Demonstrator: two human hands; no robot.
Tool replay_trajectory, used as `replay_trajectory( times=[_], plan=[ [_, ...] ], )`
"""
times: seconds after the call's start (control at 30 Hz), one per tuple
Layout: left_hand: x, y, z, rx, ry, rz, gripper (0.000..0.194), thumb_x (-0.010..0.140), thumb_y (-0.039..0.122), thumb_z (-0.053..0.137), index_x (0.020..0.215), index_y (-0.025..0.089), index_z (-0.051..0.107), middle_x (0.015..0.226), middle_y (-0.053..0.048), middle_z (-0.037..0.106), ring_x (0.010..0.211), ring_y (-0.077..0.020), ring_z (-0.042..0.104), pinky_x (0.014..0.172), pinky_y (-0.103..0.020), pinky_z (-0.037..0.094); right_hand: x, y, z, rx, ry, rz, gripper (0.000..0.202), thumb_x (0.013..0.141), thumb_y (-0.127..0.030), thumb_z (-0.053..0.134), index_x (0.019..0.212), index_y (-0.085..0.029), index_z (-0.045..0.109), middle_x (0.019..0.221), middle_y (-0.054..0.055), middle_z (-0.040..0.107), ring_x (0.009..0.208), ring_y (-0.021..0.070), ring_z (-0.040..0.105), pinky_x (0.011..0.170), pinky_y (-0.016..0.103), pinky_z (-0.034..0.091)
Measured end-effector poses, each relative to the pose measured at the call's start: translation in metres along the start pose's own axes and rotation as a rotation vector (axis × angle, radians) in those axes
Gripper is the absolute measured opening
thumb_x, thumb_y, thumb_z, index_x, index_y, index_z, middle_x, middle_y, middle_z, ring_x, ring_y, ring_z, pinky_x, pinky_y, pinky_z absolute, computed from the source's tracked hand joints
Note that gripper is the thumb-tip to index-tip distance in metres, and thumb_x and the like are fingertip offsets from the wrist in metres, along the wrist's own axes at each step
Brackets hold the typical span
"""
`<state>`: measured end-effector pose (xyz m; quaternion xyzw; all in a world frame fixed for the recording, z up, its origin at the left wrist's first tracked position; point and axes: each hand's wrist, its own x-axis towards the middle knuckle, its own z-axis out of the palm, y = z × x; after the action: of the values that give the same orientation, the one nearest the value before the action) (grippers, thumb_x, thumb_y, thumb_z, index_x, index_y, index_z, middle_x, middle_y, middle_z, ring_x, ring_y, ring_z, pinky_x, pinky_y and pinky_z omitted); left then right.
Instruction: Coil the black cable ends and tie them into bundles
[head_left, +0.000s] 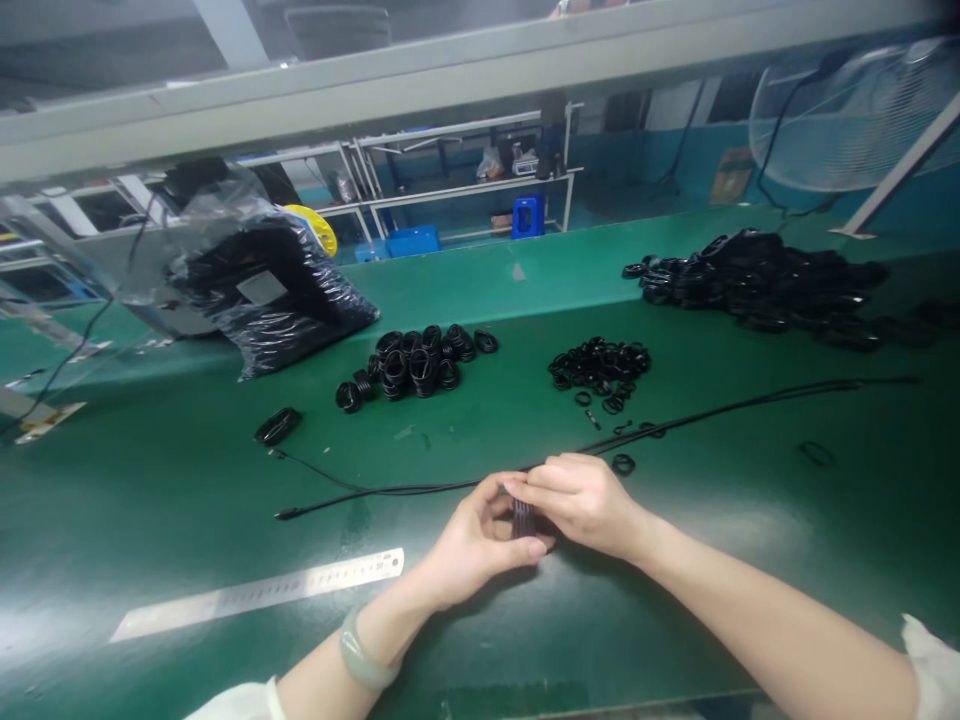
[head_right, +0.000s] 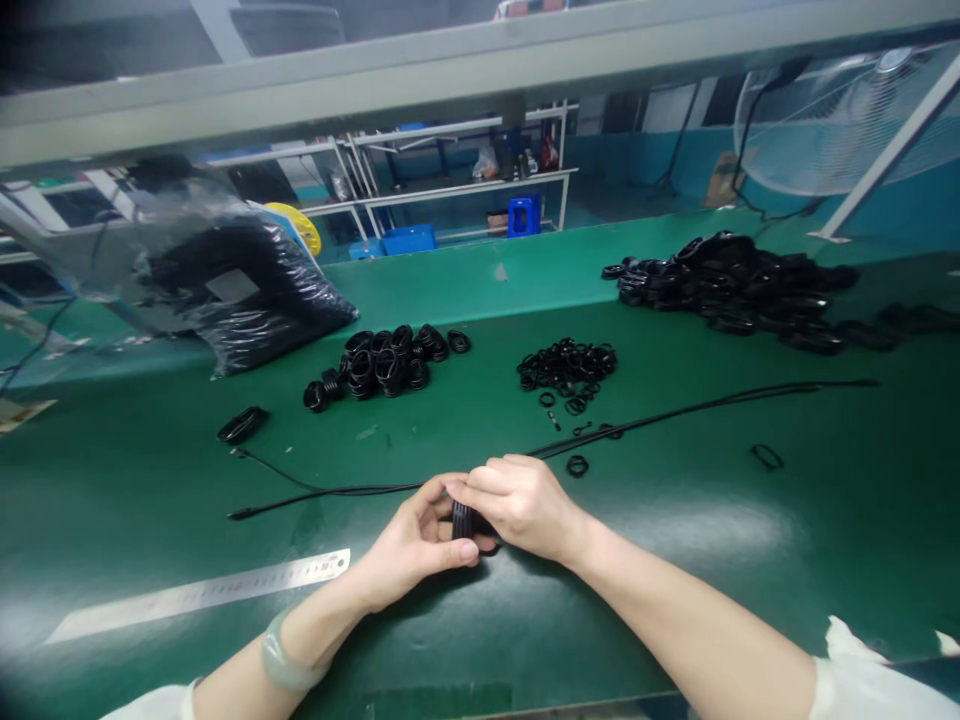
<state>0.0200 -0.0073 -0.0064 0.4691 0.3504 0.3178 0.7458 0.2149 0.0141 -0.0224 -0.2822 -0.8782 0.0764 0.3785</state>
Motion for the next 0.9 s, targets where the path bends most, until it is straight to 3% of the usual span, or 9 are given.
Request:
replay_trajectory(
  times=[0.07, 0.17, 0.27, 0.4, 0.5, 0.6, 0.73, 0.9],
  plan=[
    [0.001, 0.001, -0.001, 0.014, 0.031, 0.029, 0.062, 0.067, 0.020, 0.086, 0.120, 0.022, 0.052, 0.117, -0.009, 0.066, 0.092, -0.0227, 0.072, 0.083, -0.036, 0.056, 0.003, -0.003, -0.002, 0.186, 0.029, 0.146, 0.027, 0.098, -0.018, 0.046, 0.113, -0.024, 0.068, 0.095, 0.006, 0.067, 0.078, 0.0163, 0.061, 0.069, 0.030, 0.047],
    [0.001, 0.000, -0.003, 0.062, 0.088, 0.062, 0.071, 0.067, 0.021, 0.086, 0.128, 0.027, 0.050, 0.128, -0.011, 0.060, 0.095, -0.0227, 0.071, 0.086, -0.039, 0.055, 0.009, -0.007, -0.008, 0.490, 0.070, 0.495, 0.013, 0.092, -0.023, 0.055, 0.102, -0.022, 0.063, 0.096, 0.004, 0.060, 0.070, 0.0129, 0.056, 0.061, 0.026, 0.046],
    [0.001, -0.002, -0.005, 0.120, 0.111, 0.074, 0.069, 0.067, 0.023, 0.085, 0.127, 0.027, 0.053, 0.131, -0.011, 0.059, 0.094, -0.0219, 0.070, 0.084, -0.038, 0.055, 0.012, -0.008, -0.013, 0.758, -0.049, 0.716, 0.016, 0.087, -0.034, 0.063, 0.092, -0.020, 0.061, 0.084, 0.000, 0.055, 0.058, 0.0098, 0.046, 0.053, 0.024, 0.038],
    [0.001, -0.008, -0.004, 0.238, 0.187, 0.110, 0.063, 0.069, 0.024, 0.084, 0.125, 0.023, 0.055, 0.121, -0.010, 0.066, 0.087, -0.0189, 0.070, 0.078, -0.032, 0.055, 0.010, -0.008, -0.014, 0.931, -0.208, 0.849, 0.028, 0.086, -0.046, 0.065, 0.090, -0.019, 0.057, 0.063, -0.005, 0.049, 0.052, 0.0087, 0.040, 0.049, 0.022, 0.029],
    [0.000, -0.008, -0.004, 0.342, 0.230, 0.140, 0.062, 0.071, 0.024, 0.081, 0.127, 0.023, 0.055, 0.117, -0.009, 0.068, 0.087, -0.0194, 0.070, 0.079, -0.032, 0.054, 0.006, -0.007, -0.007, 0.969, -0.268, 0.861, 0.033, 0.084, -0.049, 0.069, 0.095, -0.019, 0.057, 0.060, -0.007, 0.046, 0.052, 0.0090, 0.039, 0.049, 0.022, 0.027],
    [-0.003, -0.007, -0.005, 0.382, 0.227, 0.156, 0.059, 0.072, 0.023, 0.079, 0.127, 0.023, 0.056, 0.114, -0.008, 0.071, 0.093, -0.0213, 0.069, 0.084, -0.032, 0.053, 0.006, -0.006, -0.002, 0.959, -0.271, 0.784, 0.034, 0.083, -0.052, 0.069, 0.092, -0.019, 0.063, 0.080, -0.001, 0.051, 0.058, 0.0095, 0.044, 0.052, 0.024, 0.033],
    [-0.005, -0.006, -0.003, 0.423, 0.252, 0.145, 0.058, 0.071, 0.023, 0.080, 0.125, 0.022, 0.060, 0.106, -0.007, 0.073, 0.087, -0.0211, 0.069, 0.080, -0.032, 0.053, 0.009, -0.004, -0.006, 0.722, -0.263, 0.655, 0.031, 0.085, -0.047, 0.069, 0.072, -0.019, 0.067, 0.083, 0.001, 0.051, 0.072, 0.0146, 0.050, 0.064, 0.028, 0.039],
    [-0.004, -0.008, 0.001, 0.418, 0.285, 0.143, 0.058, 0.070, 0.022, 0.079, 0.125, 0.021, 0.062, 0.104, -0.007, 0.074, 0.088, -0.0230, 0.069, 0.080, -0.032, 0.054, 0.014, -0.019, -0.017, 0.578, -0.248, 0.620, 0.025, 0.087, -0.040, 0.068, 0.071, -0.020, 0.066, 0.078, 0.000, 0.048, 0.069, 0.0149, 0.047, 0.062, 0.028, 0.037]
  ],
)
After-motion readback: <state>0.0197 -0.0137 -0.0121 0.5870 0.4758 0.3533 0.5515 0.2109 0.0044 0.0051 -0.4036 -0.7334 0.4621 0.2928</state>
